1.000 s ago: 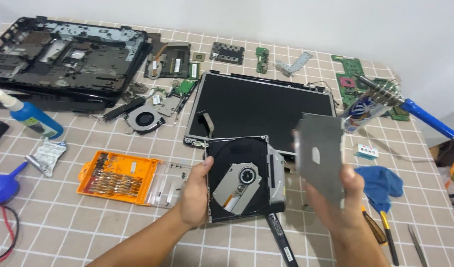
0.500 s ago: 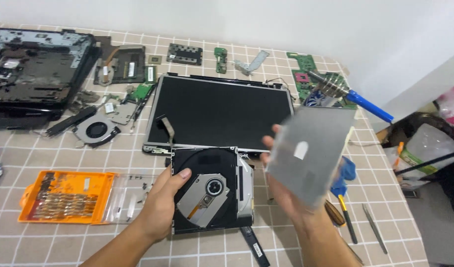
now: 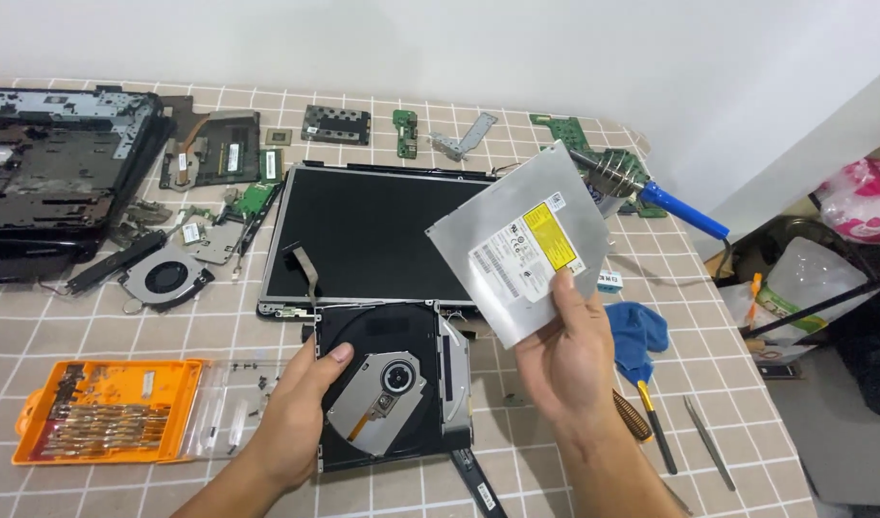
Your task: Removing the outer metal casing of a laptop optical drive by unscrewing it and prying it off.
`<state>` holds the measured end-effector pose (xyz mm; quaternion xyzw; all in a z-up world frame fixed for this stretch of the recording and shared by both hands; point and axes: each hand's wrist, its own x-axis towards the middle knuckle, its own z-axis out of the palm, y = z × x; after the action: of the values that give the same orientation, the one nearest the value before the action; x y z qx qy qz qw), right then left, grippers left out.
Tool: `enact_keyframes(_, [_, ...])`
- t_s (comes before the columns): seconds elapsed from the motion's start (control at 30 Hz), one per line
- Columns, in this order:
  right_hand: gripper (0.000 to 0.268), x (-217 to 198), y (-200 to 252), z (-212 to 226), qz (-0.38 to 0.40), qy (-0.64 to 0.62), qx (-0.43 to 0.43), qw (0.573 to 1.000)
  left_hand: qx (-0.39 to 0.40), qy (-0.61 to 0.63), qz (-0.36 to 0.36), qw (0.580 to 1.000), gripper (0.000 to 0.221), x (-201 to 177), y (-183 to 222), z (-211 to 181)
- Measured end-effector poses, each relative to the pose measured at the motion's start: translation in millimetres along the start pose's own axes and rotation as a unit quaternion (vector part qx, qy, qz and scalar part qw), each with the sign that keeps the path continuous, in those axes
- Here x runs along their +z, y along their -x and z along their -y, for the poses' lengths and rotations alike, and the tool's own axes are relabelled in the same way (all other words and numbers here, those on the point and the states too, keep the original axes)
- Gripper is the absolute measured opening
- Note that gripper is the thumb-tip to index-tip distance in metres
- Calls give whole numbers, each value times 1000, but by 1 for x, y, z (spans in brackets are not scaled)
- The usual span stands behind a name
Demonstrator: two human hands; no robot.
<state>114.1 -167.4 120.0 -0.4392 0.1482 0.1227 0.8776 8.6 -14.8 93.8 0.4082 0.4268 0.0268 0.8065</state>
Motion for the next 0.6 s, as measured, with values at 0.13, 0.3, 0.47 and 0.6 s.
enact_keyframes(0.13, [50, -9, -7, -5, 33, -33, -19, 999, 6, 3, 4, 1000, 44, 1, 1, -1])
enact_keyframes(0.3, [39, -36, -26, -13, 41, 205, -330, 921, 19, -25, 13, 999, 47, -3, -4, 2])
enact_keyframes(0.47, [7, -51, -38, -18, 77, 393, -618, 676, 112, -41, 67, 991, 38, -17, -24, 19])
enact_keyframes(0.6, [37, -41, -35, -22, -2, 353, -473, 807, 243, -161, 75, 954, 51, -27, -34, 24])
